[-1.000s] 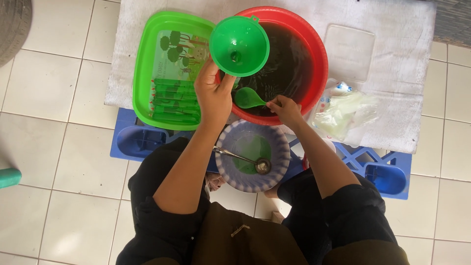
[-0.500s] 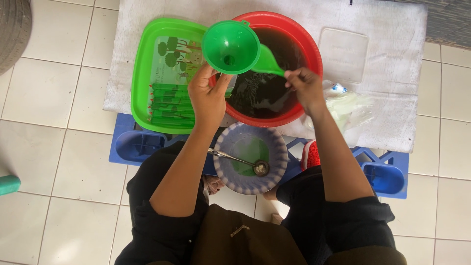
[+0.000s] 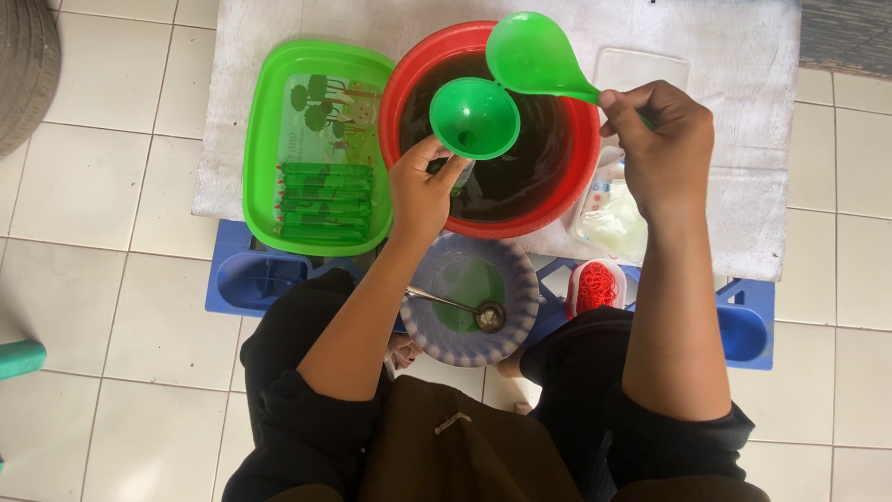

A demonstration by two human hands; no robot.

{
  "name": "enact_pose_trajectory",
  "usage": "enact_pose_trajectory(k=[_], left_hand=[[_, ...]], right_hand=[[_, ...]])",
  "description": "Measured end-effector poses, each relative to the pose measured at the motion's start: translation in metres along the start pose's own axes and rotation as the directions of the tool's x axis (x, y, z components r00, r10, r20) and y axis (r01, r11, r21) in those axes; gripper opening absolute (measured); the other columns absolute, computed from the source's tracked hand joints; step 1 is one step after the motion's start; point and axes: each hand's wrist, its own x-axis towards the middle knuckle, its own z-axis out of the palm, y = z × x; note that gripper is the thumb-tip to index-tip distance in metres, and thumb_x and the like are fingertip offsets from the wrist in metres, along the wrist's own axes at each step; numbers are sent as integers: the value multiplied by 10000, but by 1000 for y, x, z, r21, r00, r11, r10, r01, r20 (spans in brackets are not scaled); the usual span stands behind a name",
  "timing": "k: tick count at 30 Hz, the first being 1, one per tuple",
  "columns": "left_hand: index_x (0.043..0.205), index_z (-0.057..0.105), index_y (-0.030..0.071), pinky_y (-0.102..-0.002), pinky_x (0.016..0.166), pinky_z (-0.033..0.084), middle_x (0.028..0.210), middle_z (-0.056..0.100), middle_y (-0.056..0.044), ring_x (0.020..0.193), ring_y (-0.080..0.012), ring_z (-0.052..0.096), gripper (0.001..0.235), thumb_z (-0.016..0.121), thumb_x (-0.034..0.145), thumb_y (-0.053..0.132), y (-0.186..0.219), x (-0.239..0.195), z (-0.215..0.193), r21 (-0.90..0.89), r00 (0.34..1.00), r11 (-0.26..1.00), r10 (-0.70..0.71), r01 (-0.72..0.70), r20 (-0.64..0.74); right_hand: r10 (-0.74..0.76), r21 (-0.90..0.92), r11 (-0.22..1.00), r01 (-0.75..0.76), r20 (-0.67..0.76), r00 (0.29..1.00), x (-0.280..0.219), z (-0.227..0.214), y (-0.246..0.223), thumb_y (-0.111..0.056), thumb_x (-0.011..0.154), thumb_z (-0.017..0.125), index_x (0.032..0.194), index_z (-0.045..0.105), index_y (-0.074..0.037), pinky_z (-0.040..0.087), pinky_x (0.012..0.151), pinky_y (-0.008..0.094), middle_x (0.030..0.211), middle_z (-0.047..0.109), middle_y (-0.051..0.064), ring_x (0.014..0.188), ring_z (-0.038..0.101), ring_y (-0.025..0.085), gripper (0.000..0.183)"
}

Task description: The person fills small plastic bags with a dark liquid using a funnel and ladle, then ties each bag closed with a rubber band.

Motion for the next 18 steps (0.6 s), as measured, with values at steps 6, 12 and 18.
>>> enact_pose_trajectory(k=[6, 12, 18], left_hand=[[1077, 757, 138, -302, 837, 617, 982, 787, 9, 964, -124, 733, 137, 709, 949, 134, 3, 1, 1, 1, 1000, 1000, 21, -21, 10], [1100, 750, 120, -336, 871, 632, 1041, 781, -15, 1022, -161, 732, 143, 701, 968, 143, 3, 1, 0, -39, 998, 997, 62, -62, 18], [1086, 742, 135, -350, 865, 622, 1035, 767, -7, 1032, -185, 726, 136, 698, 975, 200, -7, 4, 0, -16, 993, 993, 117, -118, -11]], right_hand=[[-54, -92, 994, 61, 72, 996, -15, -8, -24, -222, 1093, 739, 994, 717, -91, 492, 752, 262, 850, 722, 18, 816, 649, 95, 166], [-131, -92, 986, 138, 82, 988, -21, -8, -37, -140, 1059, 773, 1049, 752, -67, 505, 778, 253, 967, 749, 35, 839, 635, 107, 77], [-291, -308, 902, 302, 81, 953, -29, -6, -39, -199, 1019, 848, 1053, 743, -171, 251, 1017, 386, 932, 738, -51, 833, 674, 114, 114]])
